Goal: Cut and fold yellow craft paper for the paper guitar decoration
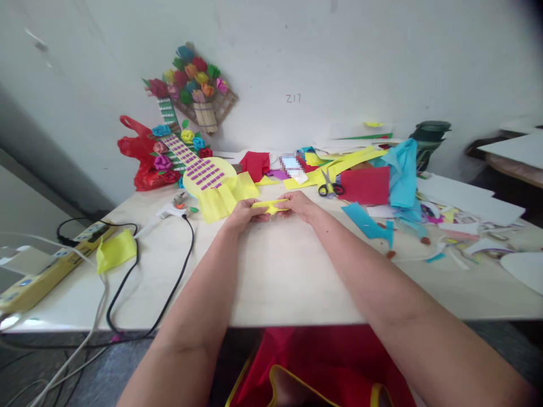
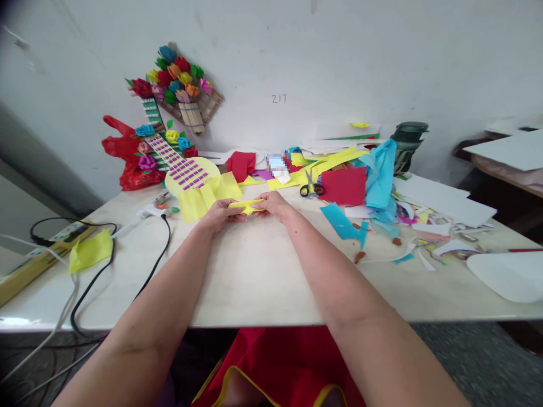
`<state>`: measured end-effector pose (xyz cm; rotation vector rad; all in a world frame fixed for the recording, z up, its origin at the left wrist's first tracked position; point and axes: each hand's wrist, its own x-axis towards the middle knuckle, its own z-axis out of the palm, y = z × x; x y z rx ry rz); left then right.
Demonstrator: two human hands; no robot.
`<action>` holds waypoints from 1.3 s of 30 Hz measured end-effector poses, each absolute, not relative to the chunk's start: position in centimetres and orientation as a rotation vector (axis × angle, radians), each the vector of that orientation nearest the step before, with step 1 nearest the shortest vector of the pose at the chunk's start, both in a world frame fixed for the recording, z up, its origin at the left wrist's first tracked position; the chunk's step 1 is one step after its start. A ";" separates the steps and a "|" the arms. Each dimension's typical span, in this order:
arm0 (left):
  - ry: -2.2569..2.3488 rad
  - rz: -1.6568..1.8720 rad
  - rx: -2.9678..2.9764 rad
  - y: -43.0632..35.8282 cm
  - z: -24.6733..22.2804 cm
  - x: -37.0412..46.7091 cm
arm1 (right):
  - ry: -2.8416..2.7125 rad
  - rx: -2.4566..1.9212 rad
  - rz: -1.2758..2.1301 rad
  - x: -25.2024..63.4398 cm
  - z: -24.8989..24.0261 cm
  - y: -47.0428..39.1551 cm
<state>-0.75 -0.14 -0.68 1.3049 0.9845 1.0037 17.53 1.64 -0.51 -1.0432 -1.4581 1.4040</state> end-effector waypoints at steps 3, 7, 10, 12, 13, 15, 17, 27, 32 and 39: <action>0.966 1.007 1.290 -0.1 -0.7 -0.8 | -1.448 -1.034 1.406 17.5 -0.4 1.5; 0.912 1.014 1.264 -0.1 -0.7 -1.0 | -1.427 -1.008 1.423 17.5 -0.3 1.5; 0.865 1.023 1.235 -0.1 -0.7 -1.2 | -1.409 -0.983 1.441 17.5 -0.3 1.6; 0.839 1.024 1.227 -0.1 -0.7 -1.2 | -1.396 -0.962 1.447 17.6 -0.4 1.7; 0.829 1.021 1.226 -0.2 -0.7 -1.2 | -1.392 -0.949 1.449 17.6 -0.5 1.7; 0.810 1.017 1.220 -0.3 -0.6 -1.2 | -1.395 -0.918 1.454 17.7 -0.6 1.9; 0.798 1.017 1.203 -0.4 -0.4 -1.2 | -1.406 -0.887 1.460 17.7 -0.6 1.9; 0.760 1.033 1.141 -0.2 -0.7 -1.5 | -1.418 -0.834 1.468 17.9 -0.6 1.9; 0.740 1.058 1.130 -0.3 -0.6 -1.4 | -1.416 -0.799 1.481 17.9 -0.4 1.7; 0.699 1.066 1.155 0.0 -0.9 -1.5 | -1.405 -0.751 1.502 18.0 -0.2 1.5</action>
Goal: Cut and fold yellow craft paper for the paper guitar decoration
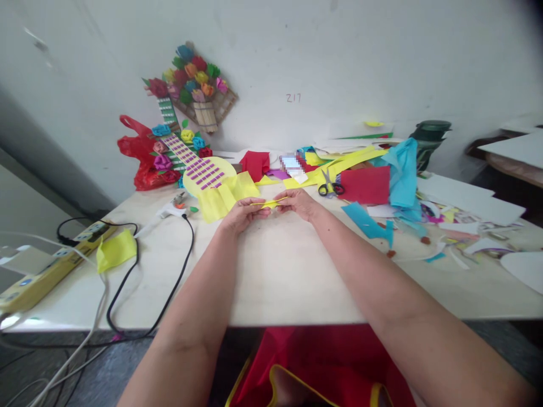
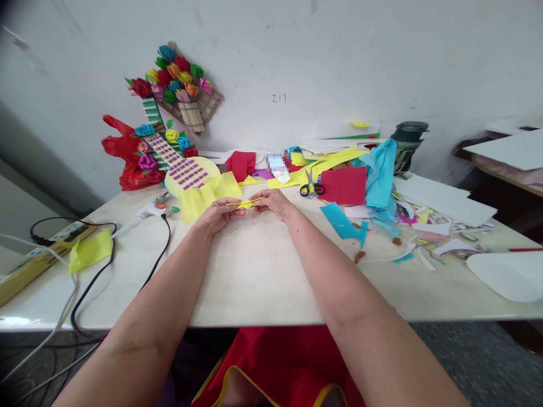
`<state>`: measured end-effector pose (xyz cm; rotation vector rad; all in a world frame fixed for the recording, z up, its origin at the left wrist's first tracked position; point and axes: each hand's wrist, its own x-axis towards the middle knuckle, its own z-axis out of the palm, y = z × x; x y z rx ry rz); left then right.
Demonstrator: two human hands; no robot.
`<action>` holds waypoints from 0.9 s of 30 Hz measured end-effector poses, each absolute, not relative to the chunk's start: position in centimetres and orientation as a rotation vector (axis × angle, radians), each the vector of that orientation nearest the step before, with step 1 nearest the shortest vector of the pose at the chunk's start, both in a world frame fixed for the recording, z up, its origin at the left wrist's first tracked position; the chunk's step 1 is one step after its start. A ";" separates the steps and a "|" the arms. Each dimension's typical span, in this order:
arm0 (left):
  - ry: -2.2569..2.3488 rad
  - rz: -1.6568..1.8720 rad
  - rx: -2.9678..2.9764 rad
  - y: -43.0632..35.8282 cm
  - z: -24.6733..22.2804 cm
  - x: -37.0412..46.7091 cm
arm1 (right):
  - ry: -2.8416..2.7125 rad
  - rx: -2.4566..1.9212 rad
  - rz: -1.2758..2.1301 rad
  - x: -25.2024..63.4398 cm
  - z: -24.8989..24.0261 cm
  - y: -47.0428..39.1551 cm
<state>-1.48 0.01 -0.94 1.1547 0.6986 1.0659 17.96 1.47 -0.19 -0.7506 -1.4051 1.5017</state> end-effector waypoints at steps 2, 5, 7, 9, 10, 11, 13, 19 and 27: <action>0.703 1.067 1.167 0.0 -1.0 -1.5 | -1.408 -0.745 1.504 18.0 -0.2 1.4; 0.723 1.070 1.178 0.0 -0.9 -1.4 | -1.417 -0.742 1.503 18.0 -0.2 1.5; 0.728 1.067 1.181 -0.1 -0.9 -1.4 | -1.417 -0.747 1.500 18.1 -0.2 1.5; 0.725 1.067 1.182 -0.1 -0.9 -1.4 | -1.419 -0.742 1.501 18.1 -0.2 1.6; 0.722 1.068 1.183 -0.1 -0.8 -1.4 | -1.423 -0.723 1.505 18.1 -0.2 1.5; 0.720 1.071 1.185 -0.1 -0.8 -1.4 | -1.423 -0.696 1.512 18.1 -0.2 1.5; 0.719 1.074 1.191 -0.1 -0.7 -1.3 | -1.402 -0.654 1.528 18.1 0.0 1.4; 0.703 1.062 1.189 -0.1 -0.4 -1.2 | -1.431 -0.790 1.451 17.9 -0.3 1.7; 0.833 1.057 1.217 -0.2 -0.4 -1.2 | -1.479 -0.833 1.392 17.8 -0.9 2.0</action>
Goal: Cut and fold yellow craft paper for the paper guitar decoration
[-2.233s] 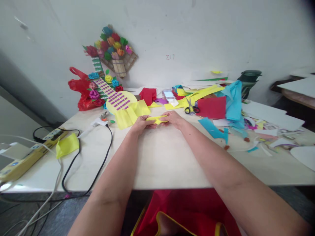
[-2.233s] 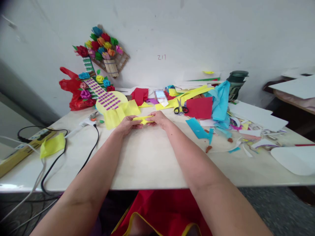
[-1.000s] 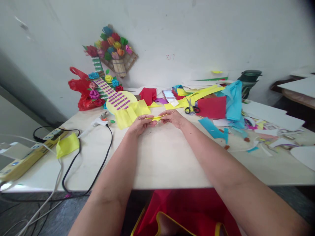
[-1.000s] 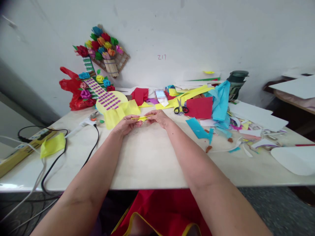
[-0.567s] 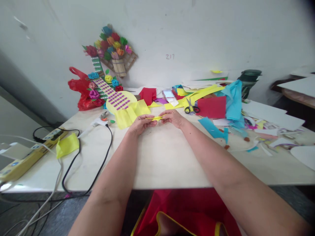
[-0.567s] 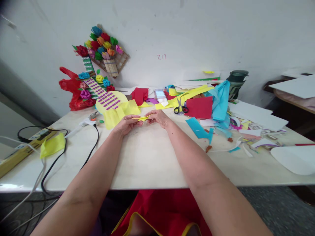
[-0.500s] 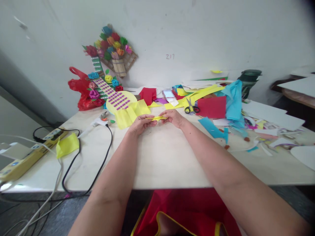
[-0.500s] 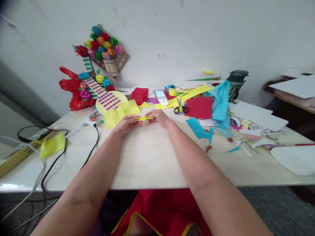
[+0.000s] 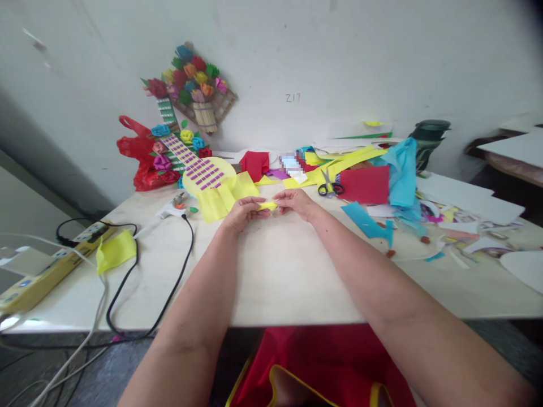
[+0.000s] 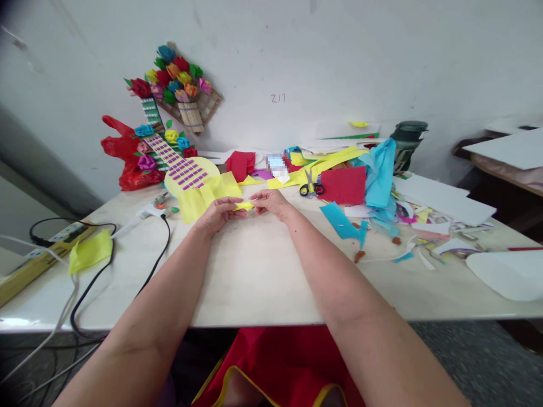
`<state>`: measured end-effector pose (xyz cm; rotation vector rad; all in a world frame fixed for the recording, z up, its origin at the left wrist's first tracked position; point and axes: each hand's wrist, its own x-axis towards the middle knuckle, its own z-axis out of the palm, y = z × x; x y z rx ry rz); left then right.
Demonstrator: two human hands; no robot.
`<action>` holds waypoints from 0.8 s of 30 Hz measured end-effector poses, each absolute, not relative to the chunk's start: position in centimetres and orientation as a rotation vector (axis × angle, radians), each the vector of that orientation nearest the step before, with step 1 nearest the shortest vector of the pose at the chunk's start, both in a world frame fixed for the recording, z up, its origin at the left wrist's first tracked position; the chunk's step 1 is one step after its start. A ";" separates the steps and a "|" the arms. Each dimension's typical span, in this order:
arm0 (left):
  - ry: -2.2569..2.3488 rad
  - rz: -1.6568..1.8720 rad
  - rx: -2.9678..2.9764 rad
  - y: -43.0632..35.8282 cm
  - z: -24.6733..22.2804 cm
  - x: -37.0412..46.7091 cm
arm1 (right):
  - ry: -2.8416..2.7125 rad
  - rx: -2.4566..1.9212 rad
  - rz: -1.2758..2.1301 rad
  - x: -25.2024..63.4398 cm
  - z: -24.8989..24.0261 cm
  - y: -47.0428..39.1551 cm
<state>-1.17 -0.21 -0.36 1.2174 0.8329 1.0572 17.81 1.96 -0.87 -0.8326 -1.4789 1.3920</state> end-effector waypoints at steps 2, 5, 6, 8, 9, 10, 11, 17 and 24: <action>0.838 1.055 1.235 -0.2 -0.4 -1.2 | -1.473 -0.858 1.393 17.8 -0.8 1.8; 0.850 1.035 1.273 -0.2 -0.5 -1.2 | -1.457 -0.940 1.372 17.7 -0.7 1.7; 0.861 1.026 1.287 -0.2 -0.6 -1.2 | -1.450 -0.968 1.365 17.7 -0.7 1.8; 0.895 1.013 1.315 -0.1 -0.7 -1.1 | -1.439 -1.008 1.359 17.7 -0.7 1.8; 0.916 1.010 1.331 -0.1 -0.7 -1.1 | -1.434 -1.018 1.357 17.7 -0.8 1.9; 0.937 1.009 1.348 0.0 -0.7 -1.0 | -1.427 -1.027 1.352 17.7 -0.8 1.9; 0.956 1.010 1.366 0.0 -0.7 -1.0 | -1.420 -1.033 1.345 17.7 -0.8 1.9; 1.097 0.966 1.569 -0.1 -0.4 -0.5 | -1.449 -1.008 1.306 17.2 -0.8 1.7; 1.267 0.912 1.712 -0.2 -0.3 -0.5 | -1.473 -0.994 1.388 16.9 -1.0 1.7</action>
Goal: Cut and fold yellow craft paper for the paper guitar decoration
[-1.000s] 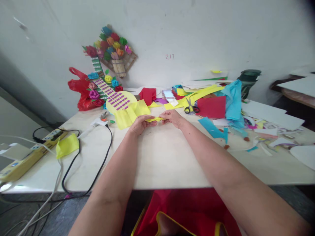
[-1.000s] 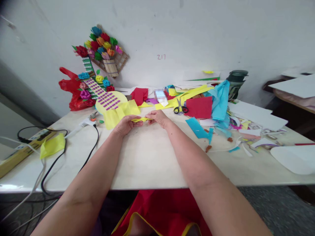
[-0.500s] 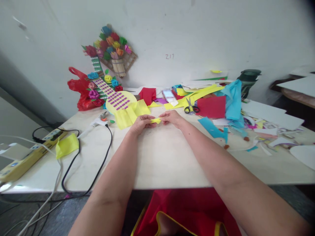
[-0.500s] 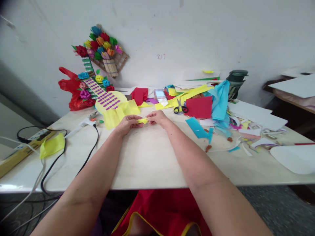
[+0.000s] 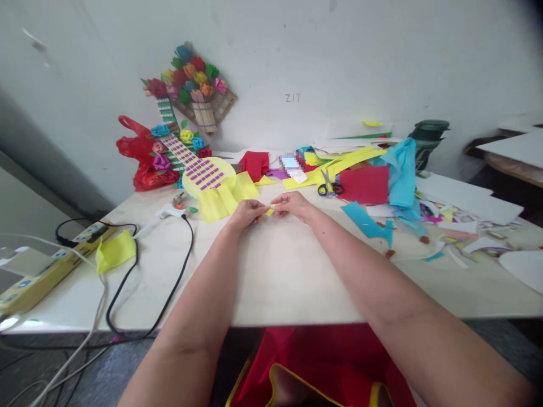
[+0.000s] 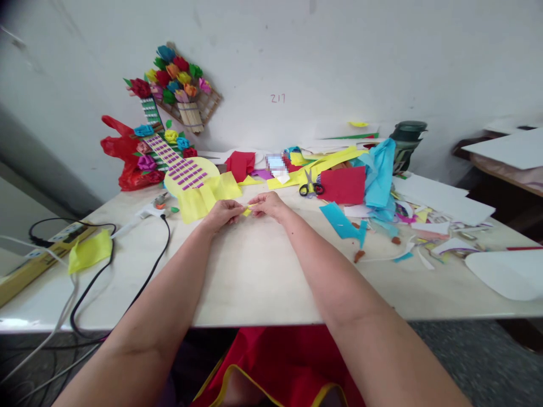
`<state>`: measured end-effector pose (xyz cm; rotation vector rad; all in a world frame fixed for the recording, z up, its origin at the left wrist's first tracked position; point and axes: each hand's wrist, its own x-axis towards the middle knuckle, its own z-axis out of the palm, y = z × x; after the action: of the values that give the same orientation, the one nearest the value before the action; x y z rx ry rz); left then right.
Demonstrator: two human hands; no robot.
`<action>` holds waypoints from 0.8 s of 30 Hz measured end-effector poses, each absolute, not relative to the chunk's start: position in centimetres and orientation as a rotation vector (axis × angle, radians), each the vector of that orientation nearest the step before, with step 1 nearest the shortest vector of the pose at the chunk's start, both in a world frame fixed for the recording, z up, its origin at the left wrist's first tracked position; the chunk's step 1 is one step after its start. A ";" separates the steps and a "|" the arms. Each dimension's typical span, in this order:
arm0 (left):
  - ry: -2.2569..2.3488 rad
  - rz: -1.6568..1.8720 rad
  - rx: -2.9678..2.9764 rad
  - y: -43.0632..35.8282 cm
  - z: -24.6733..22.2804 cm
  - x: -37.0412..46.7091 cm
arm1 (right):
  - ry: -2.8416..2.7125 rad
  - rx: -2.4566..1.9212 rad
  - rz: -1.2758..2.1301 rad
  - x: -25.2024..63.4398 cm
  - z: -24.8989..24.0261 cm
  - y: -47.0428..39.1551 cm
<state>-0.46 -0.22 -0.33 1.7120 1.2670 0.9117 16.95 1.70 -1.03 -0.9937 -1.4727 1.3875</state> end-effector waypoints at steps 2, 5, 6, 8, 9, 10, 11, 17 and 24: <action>1.263 0.927 1.719 -0.3 -0.3 -0.5 | -1.483 -1.021 1.430 17.1 -0.9 1.6; 1.259 0.941 1.731 -0.4 -0.3 -0.6 | -1.512 -1.091 1.454 17.2 -0.6 1.4; 1.260 0.940 1.737 -0.5 -0.3 -0.6 | -1.519 -1.110 1.448 17.2 -0.5 1.2; 1.262 0.935 1.753 -0.5 -0.3 -0.5 | -1.527 -1.127 1.424 17.2 -0.3 1.0; 1.263 0.938 1.762 -0.5 -0.3 -0.5 | -1.529 -1.129 1.410 17.2 -0.2 1.0; 1.265 0.943 1.771 -0.5 -0.2 -0.5 | -1.533 -1.127 1.394 17.2 -0.1 0.9; 1.270 0.947 1.775 -0.5 -0.2 -0.5 | -1.538 -1.124 1.374 17.1 0.0 0.9; 1.386 0.882 1.693 -0.7 0.2 -0.5 | -1.559 -1.116 1.275 17.0 0.1 1.1; 1.287 0.901 1.633 -0.4 0.1 -1.4 | -1.518 -1.103 1.279 17.5 -0.2 1.5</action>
<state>-1.42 -0.41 0.10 1.6331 1.2865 0.9010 17.47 1.46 -0.18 -1.1031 -1.5184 1.2790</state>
